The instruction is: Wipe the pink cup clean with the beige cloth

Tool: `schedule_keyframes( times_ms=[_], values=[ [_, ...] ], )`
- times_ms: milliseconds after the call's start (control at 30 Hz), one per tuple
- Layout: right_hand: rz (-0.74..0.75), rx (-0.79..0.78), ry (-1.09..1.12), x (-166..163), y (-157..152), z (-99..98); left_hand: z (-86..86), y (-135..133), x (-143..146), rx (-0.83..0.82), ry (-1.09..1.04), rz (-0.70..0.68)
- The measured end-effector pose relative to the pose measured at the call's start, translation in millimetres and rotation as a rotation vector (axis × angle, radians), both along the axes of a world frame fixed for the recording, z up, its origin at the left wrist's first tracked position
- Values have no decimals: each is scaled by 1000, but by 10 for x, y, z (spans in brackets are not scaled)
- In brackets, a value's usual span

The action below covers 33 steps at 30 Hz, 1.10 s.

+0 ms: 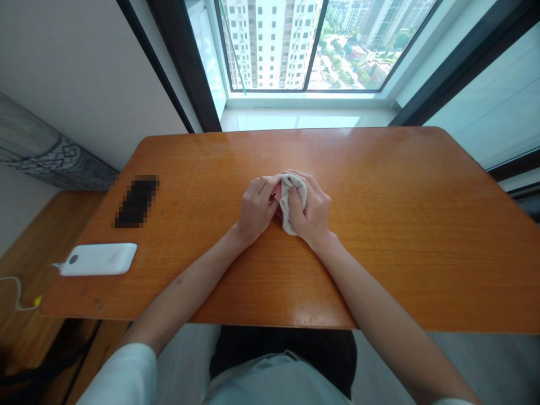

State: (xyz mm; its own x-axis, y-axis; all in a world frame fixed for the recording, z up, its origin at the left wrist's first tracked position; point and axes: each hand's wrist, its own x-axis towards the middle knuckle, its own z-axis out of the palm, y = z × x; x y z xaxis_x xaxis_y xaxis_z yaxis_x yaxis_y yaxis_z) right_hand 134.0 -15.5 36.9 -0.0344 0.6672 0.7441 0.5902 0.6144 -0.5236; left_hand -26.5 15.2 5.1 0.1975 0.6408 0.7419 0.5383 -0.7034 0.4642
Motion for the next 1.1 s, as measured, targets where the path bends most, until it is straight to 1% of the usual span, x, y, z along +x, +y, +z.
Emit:
schedule_keyframes(
  times_ms=[67,167,267,333,367,400,533,633,733,800,900,1000,1100],
  values=[
    [-10,2,-15,-14,4,1,13,20,-24,-54,16,-2],
    [-13,16,-57,-32,5,-4,19,75,-17,-191,-100,-15],
    [-13,37,-94,-34,-2,-16,-3,132,7,-383,-200,-22],
    [-14,42,-107,-27,-7,-23,-36,170,13,-497,-190,-15],
    [-12,39,-110,-22,-9,-25,-55,188,12,-508,-163,-5],
    [-10,33,-110,-18,-10,-25,-72,201,10,-482,-131,10],
    [-8,-4,-92,-4,-5,-20,-93,179,-1,-194,-97,53],
    [-16,-25,-56,7,2,-13,-53,110,-30,-15,-48,19],
    [-28,-43,-40,17,10,-2,-9,89,-74,47,46,-15],
    [-29,-49,-56,13,14,6,7,110,-89,20,29,-9],
    [-24,-38,-94,-3,17,8,17,149,-76,-71,-86,3],
    [-17,-8,-119,-11,13,-7,29,162,-34,-221,-191,-16],
    [-13,3,-138,-4,6,-24,41,182,1,-407,-239,-43]
  ],
)
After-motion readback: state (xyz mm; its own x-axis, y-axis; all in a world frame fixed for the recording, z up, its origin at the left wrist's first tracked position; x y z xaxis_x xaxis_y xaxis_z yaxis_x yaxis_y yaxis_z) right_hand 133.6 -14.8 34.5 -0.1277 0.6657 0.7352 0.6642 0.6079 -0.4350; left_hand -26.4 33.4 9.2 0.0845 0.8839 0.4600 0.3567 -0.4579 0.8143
